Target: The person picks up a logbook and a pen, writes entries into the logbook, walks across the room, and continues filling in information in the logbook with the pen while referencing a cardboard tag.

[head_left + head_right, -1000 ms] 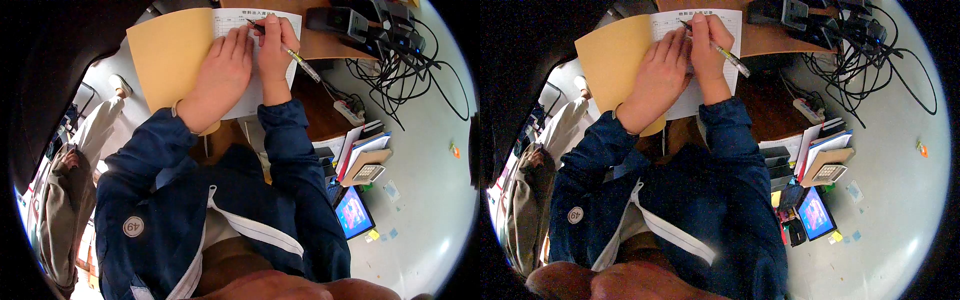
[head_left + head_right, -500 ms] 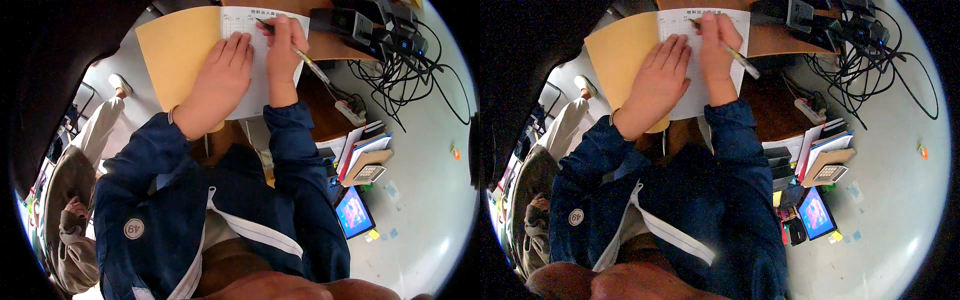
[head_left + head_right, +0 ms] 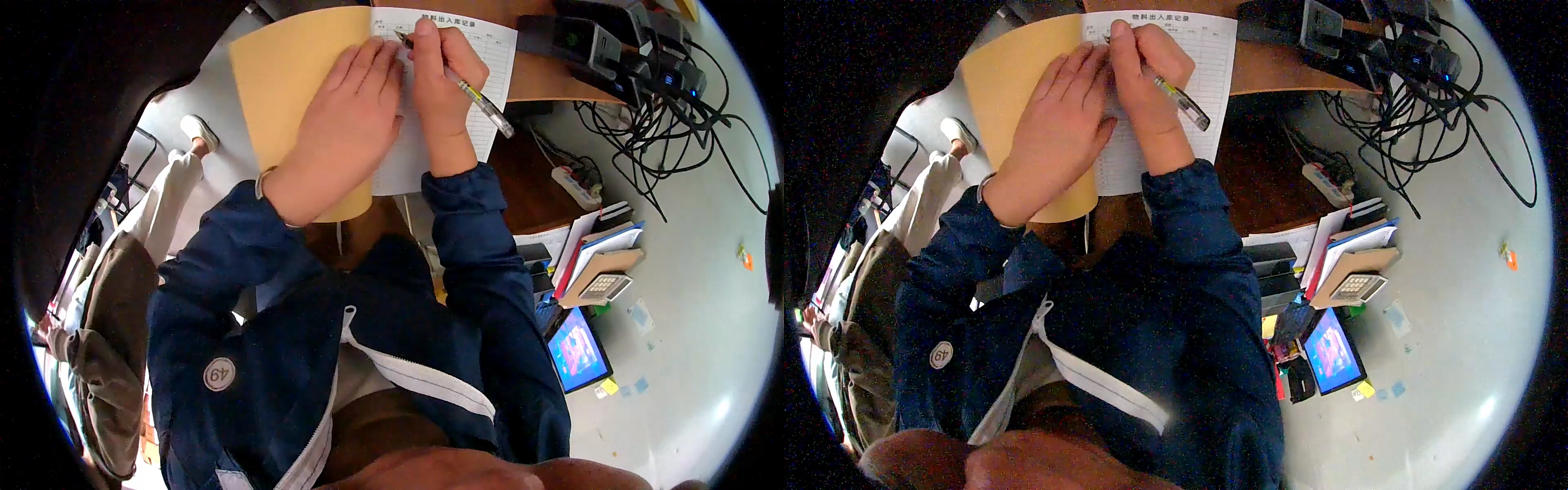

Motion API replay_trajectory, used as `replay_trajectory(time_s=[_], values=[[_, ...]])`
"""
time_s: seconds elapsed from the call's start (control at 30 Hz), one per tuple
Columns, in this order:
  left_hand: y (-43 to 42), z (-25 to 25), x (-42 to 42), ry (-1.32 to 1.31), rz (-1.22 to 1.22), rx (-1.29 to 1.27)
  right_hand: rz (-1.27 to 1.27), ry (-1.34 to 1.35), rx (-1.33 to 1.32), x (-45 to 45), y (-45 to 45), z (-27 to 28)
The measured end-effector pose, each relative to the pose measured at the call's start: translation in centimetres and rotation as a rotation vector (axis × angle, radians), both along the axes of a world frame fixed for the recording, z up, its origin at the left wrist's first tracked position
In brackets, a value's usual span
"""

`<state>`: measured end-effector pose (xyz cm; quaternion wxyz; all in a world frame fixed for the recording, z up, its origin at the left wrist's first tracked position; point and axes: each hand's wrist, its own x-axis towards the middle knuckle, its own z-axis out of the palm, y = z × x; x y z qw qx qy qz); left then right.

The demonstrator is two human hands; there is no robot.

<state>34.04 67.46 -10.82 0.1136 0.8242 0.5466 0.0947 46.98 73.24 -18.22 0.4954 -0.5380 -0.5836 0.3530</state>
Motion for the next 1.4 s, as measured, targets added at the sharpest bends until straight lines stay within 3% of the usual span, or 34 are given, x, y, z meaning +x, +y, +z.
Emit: replay_trajectory(time_s=[0.57,1.4], values=[[-0.4,-0.6,0.2,0.177,-0.053,0.068,-0.044,-0.136,0.096,-1.0,-0.1,1.1],[-0.4,-0.9,0.3,0.135,-0.031,0.070,-0.051,-0.187,0.150,-0.8,-0.1,1.0]])
